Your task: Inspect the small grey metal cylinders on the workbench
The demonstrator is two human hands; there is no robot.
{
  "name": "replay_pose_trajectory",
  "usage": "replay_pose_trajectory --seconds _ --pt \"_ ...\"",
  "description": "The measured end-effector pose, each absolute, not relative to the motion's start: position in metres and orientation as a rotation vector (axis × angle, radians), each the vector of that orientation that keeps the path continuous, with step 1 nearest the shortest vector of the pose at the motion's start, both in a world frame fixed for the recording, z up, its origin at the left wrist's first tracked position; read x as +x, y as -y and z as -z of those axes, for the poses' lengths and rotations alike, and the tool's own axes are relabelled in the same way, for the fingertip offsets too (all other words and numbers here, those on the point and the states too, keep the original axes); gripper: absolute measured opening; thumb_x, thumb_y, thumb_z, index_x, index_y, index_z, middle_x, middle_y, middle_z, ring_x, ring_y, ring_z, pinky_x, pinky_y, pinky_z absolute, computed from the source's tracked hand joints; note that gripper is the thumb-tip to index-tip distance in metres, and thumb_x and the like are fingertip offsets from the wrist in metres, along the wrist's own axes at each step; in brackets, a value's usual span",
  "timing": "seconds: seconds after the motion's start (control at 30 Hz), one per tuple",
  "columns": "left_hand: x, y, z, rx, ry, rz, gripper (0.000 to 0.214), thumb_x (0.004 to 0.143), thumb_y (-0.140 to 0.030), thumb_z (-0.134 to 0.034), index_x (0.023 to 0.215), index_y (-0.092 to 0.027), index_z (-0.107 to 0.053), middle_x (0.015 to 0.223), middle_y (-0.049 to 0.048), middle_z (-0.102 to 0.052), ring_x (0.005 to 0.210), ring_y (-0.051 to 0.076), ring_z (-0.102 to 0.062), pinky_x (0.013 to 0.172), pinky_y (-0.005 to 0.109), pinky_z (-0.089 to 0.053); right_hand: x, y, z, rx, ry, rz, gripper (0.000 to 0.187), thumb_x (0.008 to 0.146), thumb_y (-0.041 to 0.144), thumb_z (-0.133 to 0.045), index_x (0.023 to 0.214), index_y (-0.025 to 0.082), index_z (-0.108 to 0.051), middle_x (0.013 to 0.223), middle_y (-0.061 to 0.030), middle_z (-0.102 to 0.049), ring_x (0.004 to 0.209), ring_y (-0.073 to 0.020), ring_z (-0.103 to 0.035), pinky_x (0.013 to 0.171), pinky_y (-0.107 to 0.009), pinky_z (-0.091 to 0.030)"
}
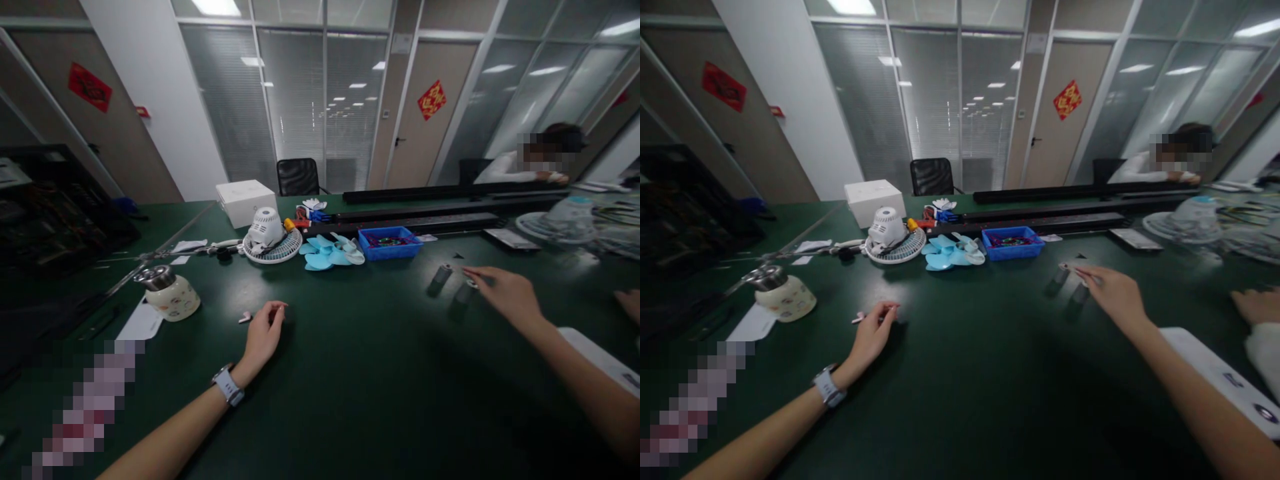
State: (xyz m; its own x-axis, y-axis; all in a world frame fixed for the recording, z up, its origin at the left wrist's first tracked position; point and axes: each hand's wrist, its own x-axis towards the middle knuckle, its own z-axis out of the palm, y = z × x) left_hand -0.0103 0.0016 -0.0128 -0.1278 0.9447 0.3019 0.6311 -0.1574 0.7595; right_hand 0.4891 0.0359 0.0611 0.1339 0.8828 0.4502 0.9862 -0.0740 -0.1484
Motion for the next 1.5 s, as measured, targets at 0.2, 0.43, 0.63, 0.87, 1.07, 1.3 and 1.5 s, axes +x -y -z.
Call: replay_pose_trajectory --seconds 0.2,0.43,0.63,0.87,1.07,1.3,1.5 --pt "-0.012 -0.001 0.014 1.785 -1.79 -1.176 0.035 0.089 -0.045 -0.041 0.101 -0.02 -0.063 0.082 0.0031 -0.068 0.072 0.019 -0.063 0.067 0.031 -0.048 0.514 -0.037 -0.04 -2.181 1.766 0.294 0.035 0.09 0.036 -0.048 0.111 0.021 -0.071 0.106 -0.0112 -0.071 0.086 -0.0267 -0.066 0.074 -0.034 -0.046" --pt "-0.011 -0.001 0.012 1.757 -1.79 -1.186 0.035 0.088 -0.045 -0.042 0.1 -0.019 -0.063 0.084 0.0039 -0.068 0.074 0.02 -0.063 0.069 0.031 -0.048 0.516 -0.035 -0.027 -2.149 1.757 0.282 0.038 0.09 0.039 -0.045 0.112 0.021 -0.071 0.109 -0.0097 -0.07 0.09 -0.0276 -0.066 0.076 -0.034 -0.047" --pt "-0.01 -0.001 0.012 1.766 -1.775 -1.206 0.034 0.087 -0.044 -0.043 0.099 -0.019 -0.063 0.082 0.0039 -0.068 0.074 0.02 -0.063 0.066 0.03 -0.048 0.512 -0.051 -0.045 -2.099 1.707 0.267 0.053 0.084 0.056 -0.052 0.126 0.025 -0.061 0.122 -0.0113 -0.064 0.099 -0.0275 -0.063 0.076 -0.033 -0.046" --pt "-0.011 -0.001 0.013 1.77 -1.76 -1.197 0.033 0.089 -0.043 -0.043 0.101 -0.019 -0.062 0.084 0.0034 -0.068 0.075 0.019 -0.063 0.067 0.029 -0.047 0.507 -0.119 -0.061 -2.202 1.989 -0.127 0.063 0.069 0.05 -0.068 0.118 0.009 -0.066 0.093 -0.0171 -0.072 0.07 -0.0183 -0.064 0.062 -0.027 -0.039" --pt "-0.009 -0.001 0.013 1.758 -1.726 -1.189 0.029 0.09 -0.04 -0.044 0.1 -0.019 -0.061 0.087 0.0032 -0.067 0.078 0.018 -0.063 0.07 0.029 -0.047 0.486 -0.12 -0.059 -2.204 1.988 -0.049 0.056 0.069 0.052 -0.068 0.104 0.01 -0.073 0.085 -0.0164 -0.072 0.069 -0.0204 -0.064 0.059 -0.028 -0.039" --pt "-0.003 0.006 0.007 1.883 -1.643 -1.146 0.029 0.09 -0.042 -0.047 0.104 -0.02 -0.06 0.082 0.0022 -0.065 0.074 0.017 -0.06 0.068 0.029 -0.045 0.35 -0.076 -0.059 -1.654 2.272 -0.357 0.045 0.071 0.048 -0.069 0.109 0.023 -0.07 0.095 -0.0054 -0.073 0.086 -0.0226 -0.066 0.077 -0.035 -0.049" --pt "0.008 0.018 0.0 2.022 -1.462 -1.178 0.029 0.09 -0.041 -0.052 0.11 -0.021 -0.061 0.089 0.0029 -0.063 0.083 0.017 -0.057 0.074 0.029 -0.044 0.238 -0.029 -0.032 -1.047 2.281 -0.693 0.041 0.072 0.035 -0.07 0.112 0.025 -0.067 0.105 -0.0034 -0.07 0.093 -0.0198 -0.064 0.085 -0.036 -0.049"
